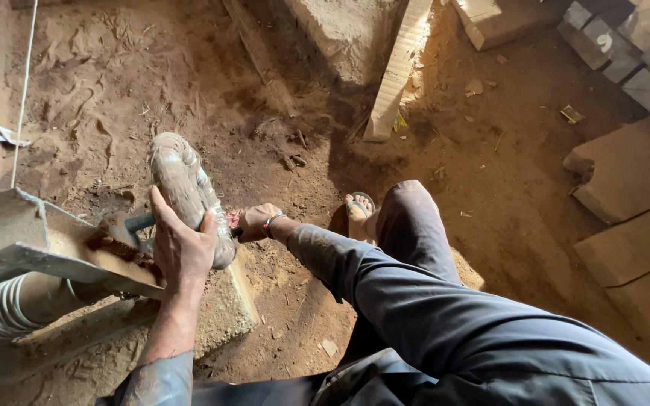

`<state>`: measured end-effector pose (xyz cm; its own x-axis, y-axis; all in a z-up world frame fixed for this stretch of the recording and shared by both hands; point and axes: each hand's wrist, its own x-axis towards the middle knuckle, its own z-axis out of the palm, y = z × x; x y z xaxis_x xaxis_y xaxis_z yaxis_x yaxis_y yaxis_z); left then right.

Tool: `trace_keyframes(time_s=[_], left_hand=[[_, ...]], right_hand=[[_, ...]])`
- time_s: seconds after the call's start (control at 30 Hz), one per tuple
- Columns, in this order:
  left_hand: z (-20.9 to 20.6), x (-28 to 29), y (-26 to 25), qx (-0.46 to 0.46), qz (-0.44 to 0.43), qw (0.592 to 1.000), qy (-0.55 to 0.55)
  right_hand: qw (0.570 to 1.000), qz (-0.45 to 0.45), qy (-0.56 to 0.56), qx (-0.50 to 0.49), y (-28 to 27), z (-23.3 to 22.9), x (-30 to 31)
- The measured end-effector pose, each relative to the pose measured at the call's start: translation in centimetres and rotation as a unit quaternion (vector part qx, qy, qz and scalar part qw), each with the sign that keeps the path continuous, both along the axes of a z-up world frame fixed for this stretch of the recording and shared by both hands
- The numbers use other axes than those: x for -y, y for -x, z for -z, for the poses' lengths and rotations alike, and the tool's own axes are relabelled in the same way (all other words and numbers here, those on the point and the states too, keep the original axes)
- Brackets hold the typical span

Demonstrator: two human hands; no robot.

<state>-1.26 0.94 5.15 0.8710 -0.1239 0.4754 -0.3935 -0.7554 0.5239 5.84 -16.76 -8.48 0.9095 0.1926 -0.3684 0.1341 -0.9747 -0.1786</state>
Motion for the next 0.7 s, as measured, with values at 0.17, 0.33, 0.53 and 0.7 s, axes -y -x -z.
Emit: trace_keyframes(time_s=[0.17, 0.33, 0.53, 0.7], left_hand=[[-0.2, 0.6, 0.2, 0.030, -0.005, 0.999, -0.017], [-0.8, 1.5, 1.0, 0.074, -0.032, 0.996, -0.043], [-2.7, 3.3, 0.5, -0.004, -0.086, 0.996, -0.007], [-4.7, 3.7, -1.6, -0.070, -0.118, 0.990, -0.021]], right_hand=[[1.000, -0.026, 0.000, -0.018, 2.4, -1.9, 0.0], [0.998, -0.065, -0.023, 0.002, 4.7, -4.3, 0.1], [0.997, -0.078, -0.015, -0.018, 5.7, -5.9, -0.1], [0.964, -0.163, -0.103, 0.182, 5.2, -5.0, -0.5]])
